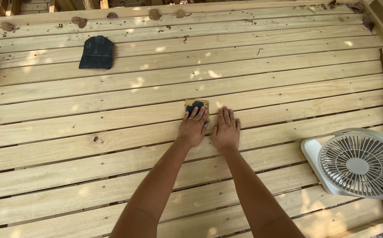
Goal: The person sands a wooden deck surface using a sanding block held in the right hand while the left hand stabilizes the planks. The action is repetitive and covers multiple planks across the deck area.
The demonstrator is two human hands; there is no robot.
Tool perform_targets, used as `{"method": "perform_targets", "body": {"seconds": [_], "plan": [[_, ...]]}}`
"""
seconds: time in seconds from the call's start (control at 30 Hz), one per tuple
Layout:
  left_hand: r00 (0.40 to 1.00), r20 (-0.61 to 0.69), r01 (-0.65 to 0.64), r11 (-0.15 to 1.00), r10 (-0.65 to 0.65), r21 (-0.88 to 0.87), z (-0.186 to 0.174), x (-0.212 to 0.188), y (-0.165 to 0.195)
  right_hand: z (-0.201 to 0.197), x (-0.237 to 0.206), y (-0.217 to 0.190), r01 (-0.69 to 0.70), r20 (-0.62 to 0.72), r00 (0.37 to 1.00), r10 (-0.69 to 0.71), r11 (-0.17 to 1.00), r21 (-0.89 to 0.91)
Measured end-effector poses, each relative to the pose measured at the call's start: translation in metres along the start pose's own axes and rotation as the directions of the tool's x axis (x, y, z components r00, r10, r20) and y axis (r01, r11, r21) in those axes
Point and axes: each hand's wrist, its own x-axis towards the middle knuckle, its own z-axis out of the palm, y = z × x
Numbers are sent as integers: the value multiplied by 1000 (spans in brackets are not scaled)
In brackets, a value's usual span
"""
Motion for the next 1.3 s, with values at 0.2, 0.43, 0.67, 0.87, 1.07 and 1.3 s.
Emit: {"method": "perform_targets", "body": {"seconds": [0.2,0.43,0.67,0.87,1.07,1.3], "plan": [[996,-85,-15,999,19,45,-21,15,-24,-3,-1,-2,2,10,1000,-2,1000,-17],[984,-143,111,994,-110,3,-44,61,-27,-3,-1,0,3,8,1000,-3,1000,12],[998,-52,-25,1000,25,-5,-4,-8,-4,-4,-3,-1,-1,-3,1000,1,1000,13],[992,-77,-99,995,97,-23,23,-51,4,1,-2,2,4,-3,1000,-4,1000,14],[997,-74,-29,999,31,37,-4,17,0,2,-1,3,25,-7,1000,-25,1000,-14],[995,-61,75,997,-73,25,-33,64,12,-3,-2,2,23,-12,1000,-23,1000,16]]}}
